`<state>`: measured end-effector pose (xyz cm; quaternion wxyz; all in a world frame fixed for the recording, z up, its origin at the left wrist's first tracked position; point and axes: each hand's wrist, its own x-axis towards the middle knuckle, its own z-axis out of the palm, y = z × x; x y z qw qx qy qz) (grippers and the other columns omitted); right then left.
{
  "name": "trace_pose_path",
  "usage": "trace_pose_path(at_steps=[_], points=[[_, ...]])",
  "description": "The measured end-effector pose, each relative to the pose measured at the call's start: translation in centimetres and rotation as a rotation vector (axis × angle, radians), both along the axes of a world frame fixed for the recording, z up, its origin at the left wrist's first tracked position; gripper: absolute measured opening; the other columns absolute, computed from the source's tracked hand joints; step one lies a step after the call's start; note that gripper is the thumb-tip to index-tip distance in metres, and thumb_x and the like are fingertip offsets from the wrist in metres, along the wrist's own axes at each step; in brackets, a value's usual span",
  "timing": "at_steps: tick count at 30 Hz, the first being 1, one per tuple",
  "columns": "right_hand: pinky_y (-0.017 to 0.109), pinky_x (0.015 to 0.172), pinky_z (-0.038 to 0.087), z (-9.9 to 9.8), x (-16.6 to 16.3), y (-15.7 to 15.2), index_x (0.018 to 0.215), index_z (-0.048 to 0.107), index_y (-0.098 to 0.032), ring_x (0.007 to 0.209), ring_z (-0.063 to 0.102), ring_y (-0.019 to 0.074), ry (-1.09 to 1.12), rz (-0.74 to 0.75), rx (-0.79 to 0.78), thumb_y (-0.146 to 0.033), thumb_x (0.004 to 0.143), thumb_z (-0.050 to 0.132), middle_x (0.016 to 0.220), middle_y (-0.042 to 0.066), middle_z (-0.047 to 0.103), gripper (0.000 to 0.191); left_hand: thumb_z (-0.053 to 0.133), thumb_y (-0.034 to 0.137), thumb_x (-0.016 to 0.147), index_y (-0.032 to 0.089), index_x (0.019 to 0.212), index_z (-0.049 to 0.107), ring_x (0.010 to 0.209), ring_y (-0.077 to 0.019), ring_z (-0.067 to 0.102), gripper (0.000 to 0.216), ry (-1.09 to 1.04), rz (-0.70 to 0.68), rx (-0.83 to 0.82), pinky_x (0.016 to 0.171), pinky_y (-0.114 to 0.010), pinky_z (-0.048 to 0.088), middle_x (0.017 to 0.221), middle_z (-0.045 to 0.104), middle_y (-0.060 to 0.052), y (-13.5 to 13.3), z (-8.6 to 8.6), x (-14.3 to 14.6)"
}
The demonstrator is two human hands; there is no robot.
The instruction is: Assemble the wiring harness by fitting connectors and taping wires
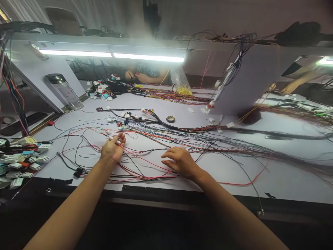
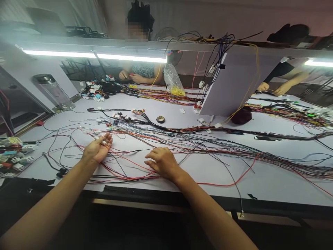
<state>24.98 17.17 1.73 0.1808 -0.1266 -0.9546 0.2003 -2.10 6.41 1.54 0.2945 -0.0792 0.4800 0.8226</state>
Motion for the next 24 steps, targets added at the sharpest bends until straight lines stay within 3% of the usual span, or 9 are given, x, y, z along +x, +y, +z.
trace_pose_path(at_steps=[3, 5, 7, 11, 13, 16, 18, 20, 24], points=[[0.031, 0.085, 0.040, 2.0, -3.2, -1.4, 0.110, 0.067, -0.022, 0.099, 0.061, 0.0188, -0.007, 0.034, 0.041, -0.037, 0.093, 0.058, 0.108, 0.007, 0.070, 0.024, 0.044, 0.002, 0.089, 0.013, 0.086, 0.057, 0.078, -0.0119, 0.065, 0.017, -0.028, -0.059, -0.024, 0.073, -0.026, 0.052, 0.091, 0.064, -0.009, 0.1, 0.0, -0.4], [0.032, 0.087, 0.040, 2.2, -6.2, -2.7, 0.120, 0.062, -0.020, 0.103, 0.060, 0.0207, -0.029, 0.039, 0.059, -0.043, 0.092, 0.058, 0.112, 0.009, 0.069, 0.036, 0.039, 0.006, 0.092, 0.012, 0.088, 0.058, 0.079, -0.0118, 0.064, 0.021, -0.044, -0.094, -0.044, 0.073, -0.026, 0.052, 0.091, 0.063, -0.009, 0.0, 0.1, -0.6], [0.034, 0.084, 0.040, 1.4, -9.1, -3.8, 0.124, 0.059, -0.018, 0.101, 0.059, 0.0229, -0.085, 0.006, 0.082, -0.049, 0.090, 0.058, 0.109, 0.011, 0.068, 0.046, 0.035, 0.008, 0.094, 0.012, 0.090, 0.059, 0.081, -0.0129, 0.064, 0.024, -0.055, -0.134, -0.065, 0.073, -0.026, 0.053, 0.095, 0.063, -0.011, -0.4, 0.6, -0.7], [0.032, 0.078, 0.037, -1.6, -12.4, -4.6, 0.106, 0.068, -0.023, 0.095, 0.057, 0.0205, -0.178, -0.053, 0.131, -0.034, 0.096, 0.052, 0.101, 0.007, 0.068, 0.022, 0.047, 0.007, 0.089, 0.009, 0.097, 0.062, 0.094, -0.0224, 0.065, 0.017, -0.078, -0.249, -0.122, 0.079, -0.036, 0.054, 0.104, 0.064, -0.019, -3.6, 2.5, -1.5], [0.031, 0.076, 0.035, -2.6, -12.7, -4.2, 0.101, 0.070, -0.025, 0.092, 0.056, 0.0188, -0.166, -0.077, 0.123, -0.031, 0.097, 0.050, 0.098, 0.005, 0.067, 0.022, 0.056, 0.007, 0.085, 0.007, 0.098, 0.065, 0.100, -0.0266, 0.064, 0.016, -0.042, -0.290, -0.156, 0.083, -0.038, 0.053, 0.109, 0.064, -0.022, -6.4, 3.6, -2.2], [0.030, 0.074, 0.032, -3.2, -12.5, -3.5, 0.099, 0.072, -0.025, 0.088, 0.055, 0.0177, -0.139, -0.090, 0.098, -0.032, 0.096, 0.052, 0.094, 0.005, 0.067, 0.021, 0.069, 0.011, 0.077, 0.009, 0.101, 0.069, 0.108, -0.0255, 0.061, 0.024, 0.277, -0.349, -0.276, 0.089, -0.032, 0.050, 0.114, 0.065, -0.019, -11.5, 4.6, -3.3], [0.031, 0.073, 0.031, -3.3, -12.4, -3.3, 0.098, 0.072, -0.025, 0.085, 0.054, 0.0173, -0.119, -0.094, 0.092, -0.032, 0.096, 0.053, 0.093, 0.005, 0.067, 0.021, 0.079, 0.015, 0.067, 0.014, 0.095, 0.073, 0.105, -0.0227, 0.060, 0.028, 0.551, -0.275, -0.455, 0.085, -0.025, 0.049, 0.107, 0.068, -0.013, -14.9, 4.5, -3.9], [0.031, 0.072, 0.030, -3.3, -12.4, -3.4, 0.098, 0.073, -0.025, 0.083, 0.053, 0.0172, -0.105, -0.100, 0.095, -0.032, 0.096, 0.053, 0.092, 0.004, 0.067, 0.021, 0.085, 0.016, 0.057, 0.021, 0.087, 0.075, 0.096, -0.0221, 0.060, 0.032, 0.723, -0.218, -0.603, 0.079, -0.024, 0.049, 0.095, 0.069, -0.007, -17.6, 3.7, -4.3], [0.031, 0.070, 0.029, -3.4, -12.5, -3.8, 0.100, 0.073, -0.026, 0.082, 0.053, 0.0173, -0.097, -0.114, 0.117, -0.032, 0.096, 0.053, 0.092, 0.004, 0.067, 0.021, 0.088, 0.012, 0.044, 0.026, 0.081, 0.076, 0.100, -0.0246, 0.057, 0.041, 0.899, -0.216, -0.655, 0.089, -0.026, 0.044, 0.095, 0.068, -0.006, -20.1, 1.1, -5.1]])
